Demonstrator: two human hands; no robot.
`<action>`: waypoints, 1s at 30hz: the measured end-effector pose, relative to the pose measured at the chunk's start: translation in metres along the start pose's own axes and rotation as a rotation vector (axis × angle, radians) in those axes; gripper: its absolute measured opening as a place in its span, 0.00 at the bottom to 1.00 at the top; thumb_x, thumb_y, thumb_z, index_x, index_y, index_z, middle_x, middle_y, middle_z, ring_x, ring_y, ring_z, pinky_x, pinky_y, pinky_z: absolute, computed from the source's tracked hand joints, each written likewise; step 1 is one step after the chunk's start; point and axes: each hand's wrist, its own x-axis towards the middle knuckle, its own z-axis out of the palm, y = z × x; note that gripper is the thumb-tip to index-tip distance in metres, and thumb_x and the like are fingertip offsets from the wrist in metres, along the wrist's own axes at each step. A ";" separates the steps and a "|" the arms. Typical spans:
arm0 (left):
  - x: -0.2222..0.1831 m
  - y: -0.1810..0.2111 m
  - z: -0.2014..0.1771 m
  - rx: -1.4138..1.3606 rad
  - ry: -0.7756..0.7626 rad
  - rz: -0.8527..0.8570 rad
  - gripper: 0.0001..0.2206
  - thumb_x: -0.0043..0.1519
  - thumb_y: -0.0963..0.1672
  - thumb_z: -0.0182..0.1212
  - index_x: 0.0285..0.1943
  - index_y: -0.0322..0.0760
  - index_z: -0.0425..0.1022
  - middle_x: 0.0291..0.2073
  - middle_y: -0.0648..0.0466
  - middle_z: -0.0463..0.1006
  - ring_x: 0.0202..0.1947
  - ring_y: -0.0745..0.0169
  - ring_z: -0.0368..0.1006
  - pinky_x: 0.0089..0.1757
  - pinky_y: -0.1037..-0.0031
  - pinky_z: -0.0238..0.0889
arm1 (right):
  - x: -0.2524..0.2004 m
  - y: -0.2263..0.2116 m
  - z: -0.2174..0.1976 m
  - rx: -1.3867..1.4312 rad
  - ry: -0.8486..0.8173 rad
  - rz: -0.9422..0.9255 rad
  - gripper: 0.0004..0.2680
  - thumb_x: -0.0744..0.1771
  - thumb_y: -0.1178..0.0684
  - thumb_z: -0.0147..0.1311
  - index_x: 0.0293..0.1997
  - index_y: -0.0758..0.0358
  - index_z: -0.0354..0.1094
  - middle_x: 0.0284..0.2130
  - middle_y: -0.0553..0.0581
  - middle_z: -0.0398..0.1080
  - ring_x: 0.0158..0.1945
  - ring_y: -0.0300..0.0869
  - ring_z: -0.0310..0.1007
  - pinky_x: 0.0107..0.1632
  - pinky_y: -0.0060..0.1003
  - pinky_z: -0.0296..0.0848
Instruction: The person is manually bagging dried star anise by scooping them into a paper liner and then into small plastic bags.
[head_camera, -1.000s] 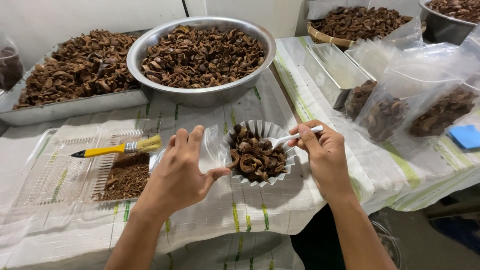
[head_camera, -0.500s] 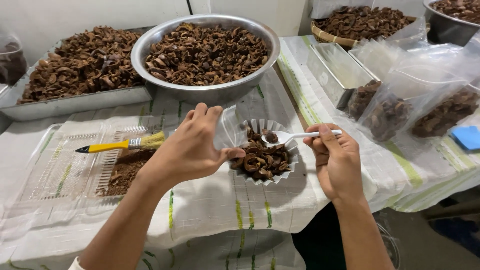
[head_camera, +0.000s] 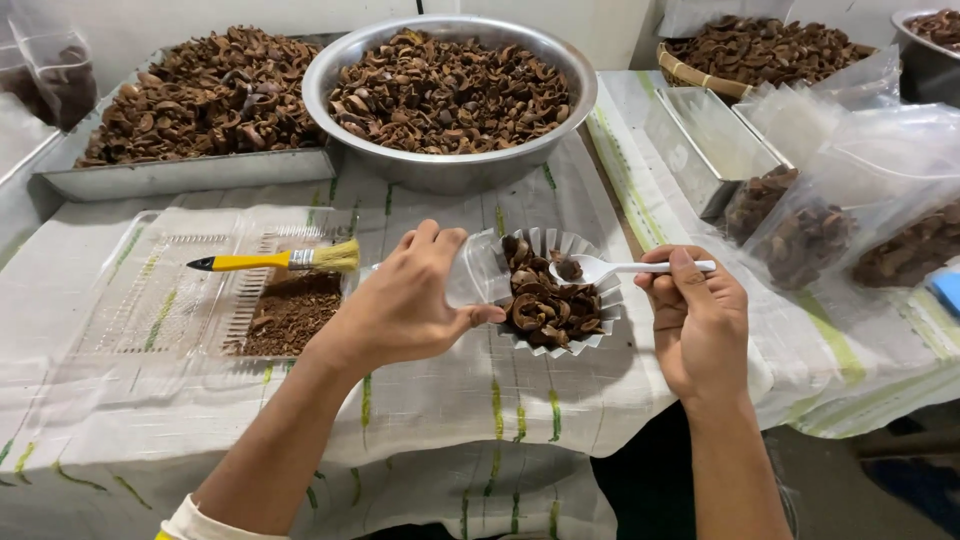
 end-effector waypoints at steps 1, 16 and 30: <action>0.000 0.001 0.000 -0.006 -0.011 0.007 0.40 0.57 0.60 0.65 0.64 0.26 0.61 0.48 0.38 0.69 0.50 0.40 0.70 0.50 0.46 0.69 | -0.001 0.000 0.000 0.005 0.000 -0.002 0.08 0.71 0.55 0.51 0.43 0.72 0.71 0.21 0.53 0.67 0.32 0.38 0.75 0.48 0.24 0.76; -0.006 0.000 0.003 -0.030 0.100 0.128 0.37 0.56 0.55 0.72 0.62 0.19 0.65 0.37 0.41 0.66 0.40 0.35 0.72 0.53 0.53 0.66 | -0.003 -0.003 0.042 0.007 -0.066 -0.080 0.08 0.72 0.57 0.48 0.43 0.74 0.69 0.18 0.51 0.63 0.28 0.33 0.77 0.51 0.33 0.83; -0.007 0.006 -0.005 0.037 0.099 0.113 0.37 0.58 0.55 0.70 0.62 0.18 0.65 0.38 0.39 0.66 0.40 0.30 0.73 0.49 0.51 0.69 | -0.006 -0.016 0.020 -0.354 -0.133 -0.495 0.07 0.74 0.60 0.44 0.45 0.73 0.68 0.37 0.66 0.71 0.36 0.42 0.76 0.50 0.37 0.82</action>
